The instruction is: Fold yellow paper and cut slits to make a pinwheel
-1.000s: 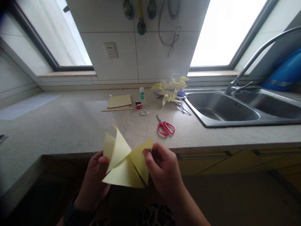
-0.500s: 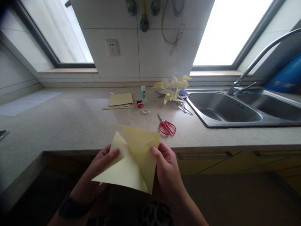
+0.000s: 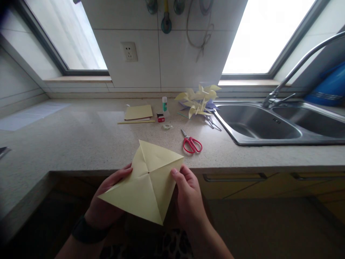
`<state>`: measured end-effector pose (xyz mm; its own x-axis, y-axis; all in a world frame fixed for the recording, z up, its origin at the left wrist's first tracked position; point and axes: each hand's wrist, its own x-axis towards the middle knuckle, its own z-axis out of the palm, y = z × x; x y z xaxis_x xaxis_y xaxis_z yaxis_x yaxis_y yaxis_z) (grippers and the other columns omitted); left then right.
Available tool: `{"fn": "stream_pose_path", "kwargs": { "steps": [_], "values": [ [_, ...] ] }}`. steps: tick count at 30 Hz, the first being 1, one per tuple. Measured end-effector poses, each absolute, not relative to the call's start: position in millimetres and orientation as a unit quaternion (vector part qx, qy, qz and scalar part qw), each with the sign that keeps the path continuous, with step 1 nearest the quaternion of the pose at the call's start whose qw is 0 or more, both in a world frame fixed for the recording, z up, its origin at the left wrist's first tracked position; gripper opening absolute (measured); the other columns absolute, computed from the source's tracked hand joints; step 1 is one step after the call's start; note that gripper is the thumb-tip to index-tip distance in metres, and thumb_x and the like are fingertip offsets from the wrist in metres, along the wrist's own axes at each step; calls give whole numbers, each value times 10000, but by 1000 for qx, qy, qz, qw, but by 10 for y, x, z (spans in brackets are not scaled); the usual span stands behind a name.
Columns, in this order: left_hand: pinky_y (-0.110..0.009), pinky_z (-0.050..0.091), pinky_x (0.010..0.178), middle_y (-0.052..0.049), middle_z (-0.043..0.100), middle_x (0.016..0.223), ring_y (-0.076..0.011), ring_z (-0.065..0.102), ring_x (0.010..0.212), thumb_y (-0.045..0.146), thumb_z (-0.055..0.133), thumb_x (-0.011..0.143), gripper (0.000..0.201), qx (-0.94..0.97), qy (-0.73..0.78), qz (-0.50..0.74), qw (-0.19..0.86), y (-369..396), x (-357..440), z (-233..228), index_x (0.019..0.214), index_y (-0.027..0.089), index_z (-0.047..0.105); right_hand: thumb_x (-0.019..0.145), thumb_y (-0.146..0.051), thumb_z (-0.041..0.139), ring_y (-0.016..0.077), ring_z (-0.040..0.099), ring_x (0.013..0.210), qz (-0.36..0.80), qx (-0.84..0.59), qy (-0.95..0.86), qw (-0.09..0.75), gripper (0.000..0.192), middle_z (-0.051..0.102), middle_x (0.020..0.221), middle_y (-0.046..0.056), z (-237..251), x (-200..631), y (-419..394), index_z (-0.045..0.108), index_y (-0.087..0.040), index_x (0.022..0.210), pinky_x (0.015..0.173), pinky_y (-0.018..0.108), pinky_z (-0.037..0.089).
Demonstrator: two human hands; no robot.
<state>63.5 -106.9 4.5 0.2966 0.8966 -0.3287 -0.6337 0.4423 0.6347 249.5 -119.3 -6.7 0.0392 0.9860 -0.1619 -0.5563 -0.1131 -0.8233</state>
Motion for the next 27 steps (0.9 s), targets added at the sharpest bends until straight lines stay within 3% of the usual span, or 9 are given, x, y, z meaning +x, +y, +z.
{"fn": "stream_pose_path", "kwargs": {
  "steps": [9,12,16,20,23,27],
  "values": [
    [-302,613,707,-124,770,823,-244,761,750,219,565,915,248,127,361,473,794,-1015,587,129,1042,57,704,876,-413,694,234,728,711,619,-408,-297,602,283,772,988,82,-67,2487,-1143,640,-222,1077,551,309,547],
    [-314,614,717,-98,766,849,-228,750,763,188,537,919,203,142,356,495,780,-944,507,257,1026,104,687,870,-430,705,181,678,584,610,-415,-313,598,273,767,908,50,-10,2504,-1029,622,-227,1033,466,265,497],
    [-309,601,786,-104,752,1031,-197,733,870,186,520,923,176,203,376,613,664,-874,411,357,1036,145,648,841,-435,724,103,532,398,580,-439,-332,600,297,719,732,-19,16,2520,-788,604,-223,1011,357,215,412],
    [-383,471,1061,-83,680,1259,-236,621,1196,269,600,914,168,319,440,689,480,-891,418,268,1061,195,632,820,-420,712,148,656,535,526,-469,-395,590,318,724,781,6,0,2542,-558,578,-205,1013,421,238,508],
    [-438,335,1174,-70,598,1396,-269,467,1383,289,591,938,225,465,497,645,348,-958,449,137,1150,233,640,842,-416,670,179,702,610,510,-496,-450,539,293,727,810,29,14,2588,-467,541,-211,1008,481,279,560],
    [-496,305,1191,-78,561,1456,-292,463,1395,234,570,946,314,652,504,506,254,-1045,469,28,1255,269,612,847,-424,662,195,661,494,449,-567,-513,462,306,697,718,18,38,2726,-454,505,-218,1009,390,287,479]
  ]
}}
